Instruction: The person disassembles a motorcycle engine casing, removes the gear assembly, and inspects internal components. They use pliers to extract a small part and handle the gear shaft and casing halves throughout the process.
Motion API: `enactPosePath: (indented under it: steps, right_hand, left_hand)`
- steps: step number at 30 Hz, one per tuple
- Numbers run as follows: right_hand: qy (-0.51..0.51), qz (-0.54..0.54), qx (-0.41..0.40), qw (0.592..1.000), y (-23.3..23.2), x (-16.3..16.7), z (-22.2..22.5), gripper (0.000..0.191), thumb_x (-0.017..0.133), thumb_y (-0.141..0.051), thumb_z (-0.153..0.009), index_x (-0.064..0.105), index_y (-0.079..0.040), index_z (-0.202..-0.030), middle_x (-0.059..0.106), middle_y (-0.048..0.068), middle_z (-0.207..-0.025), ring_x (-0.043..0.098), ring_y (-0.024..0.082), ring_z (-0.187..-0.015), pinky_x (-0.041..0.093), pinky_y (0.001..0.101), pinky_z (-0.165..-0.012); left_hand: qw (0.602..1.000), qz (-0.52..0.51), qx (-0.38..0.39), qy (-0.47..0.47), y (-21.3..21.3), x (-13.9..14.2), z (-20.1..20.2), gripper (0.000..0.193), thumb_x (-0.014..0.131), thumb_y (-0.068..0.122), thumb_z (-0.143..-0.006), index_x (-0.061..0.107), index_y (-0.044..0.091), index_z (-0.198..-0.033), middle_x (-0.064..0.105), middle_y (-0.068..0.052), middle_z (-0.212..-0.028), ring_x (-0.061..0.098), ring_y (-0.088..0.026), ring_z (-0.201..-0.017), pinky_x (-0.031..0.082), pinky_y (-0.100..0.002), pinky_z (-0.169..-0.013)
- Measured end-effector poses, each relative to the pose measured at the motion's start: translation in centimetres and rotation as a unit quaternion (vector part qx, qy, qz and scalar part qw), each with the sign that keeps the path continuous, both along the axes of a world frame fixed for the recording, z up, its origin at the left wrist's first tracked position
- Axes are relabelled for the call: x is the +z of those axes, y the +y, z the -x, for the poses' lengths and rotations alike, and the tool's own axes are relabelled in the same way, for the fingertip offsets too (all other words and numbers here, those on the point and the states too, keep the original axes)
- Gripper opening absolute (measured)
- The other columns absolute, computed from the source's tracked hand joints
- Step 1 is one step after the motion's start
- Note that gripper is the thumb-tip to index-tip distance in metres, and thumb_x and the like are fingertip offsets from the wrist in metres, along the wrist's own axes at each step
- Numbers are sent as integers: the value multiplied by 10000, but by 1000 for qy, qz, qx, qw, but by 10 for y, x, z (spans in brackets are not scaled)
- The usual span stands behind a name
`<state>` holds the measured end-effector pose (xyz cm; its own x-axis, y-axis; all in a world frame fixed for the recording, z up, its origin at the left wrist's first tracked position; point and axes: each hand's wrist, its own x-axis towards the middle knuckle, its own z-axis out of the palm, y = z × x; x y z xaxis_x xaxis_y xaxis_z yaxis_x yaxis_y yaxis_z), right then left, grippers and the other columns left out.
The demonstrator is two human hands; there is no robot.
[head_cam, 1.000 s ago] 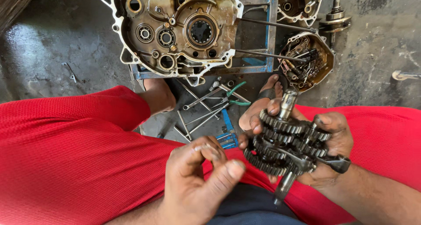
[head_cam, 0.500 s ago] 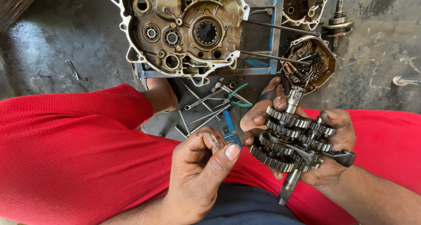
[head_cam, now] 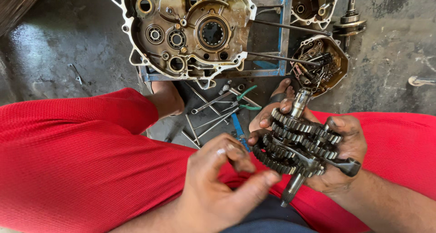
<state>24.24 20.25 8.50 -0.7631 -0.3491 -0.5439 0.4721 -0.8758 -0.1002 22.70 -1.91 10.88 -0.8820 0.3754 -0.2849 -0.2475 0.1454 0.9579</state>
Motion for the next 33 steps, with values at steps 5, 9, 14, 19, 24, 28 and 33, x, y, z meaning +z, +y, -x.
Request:
enactPosePath:
  steps: [5,9,14,19,24,28,33]
  right_hand:
    - [-8,-34,34,999,-1,-4,-4,676,691,-424,-819,478,6,-1295,527,297,-1288,548,424,-1238,449,565,-1060]
    - [-3,-5,49,999,-7,-8,-10,649,691,-398,-831,464,3,-1289,539,290,-1283,550,402,-1255,416,532,-1142]
    - [-12,-5,53,998,-13,-8,-15,672,685,-382,-816,459,13,-1311,557,277,-1262,558,392,-1240,417,537,-1133]
    - [-2,4,45,999,-10,-9,-14,667,689,-380,-837,470,31,-1313,556,299,-1276,554,403,-1261,406,531,-1174]
    - [-23,52,61,996,-1,-19,-12,679,689,-362,-820,471,-6,-1355,561,288,-1320,544,405,-1296,425,552,-1123]
    - [19,58,98,993,11,-47,-5,695,678,-352,-860,470,29,-1403,560,282,-1344,560,438,-1305,461,585,-1172]
    - [-7,151,113,982,41,-98,-14,610,613,-320,-887,509,-21,-1409,587,273,-1338,593,494,-1279,583,624,-803]
  left_hand:
    - [943,87,-86,308,7,12,10,400,868,420,-780,702,143,-1016,611,-101,-1060,607,-289,-993,513,-449,-847]
    - [892,121,-127,416,10,17,14,260,852,403,-908,752,293,-1121,613,-42,-1158,591,-227,-1067,488,-439,-871]
    - [878,154,-182,415,6,16,13,206,816,345,-844,770,306,-1040,644,-11,-1196,613,-190,-1082,511,-424,-922]
    - [909,108,-164,368,1,9,8,183,869,322,-964,755,269,-1098,638,-2,-1227,619,-195,-1118,498,-404,-960]
    - [958,22,-110,265,-3,7,4,310,926,307,-831,781,187,-1077,666,-47,-1077,649,-190,-987,513,-363,-836]
    - [993,-66,36,94,-2,16,-12,275,949,151,-756,775,88,-959,719,-76,-936,755,-164,-820,635,-327,-702]
    - [961,-250,112,36,-9,6,-20,315,860,-1,-832,633,42,-1046,724,-81,-884,683,-196,-860,595,-319,-740]
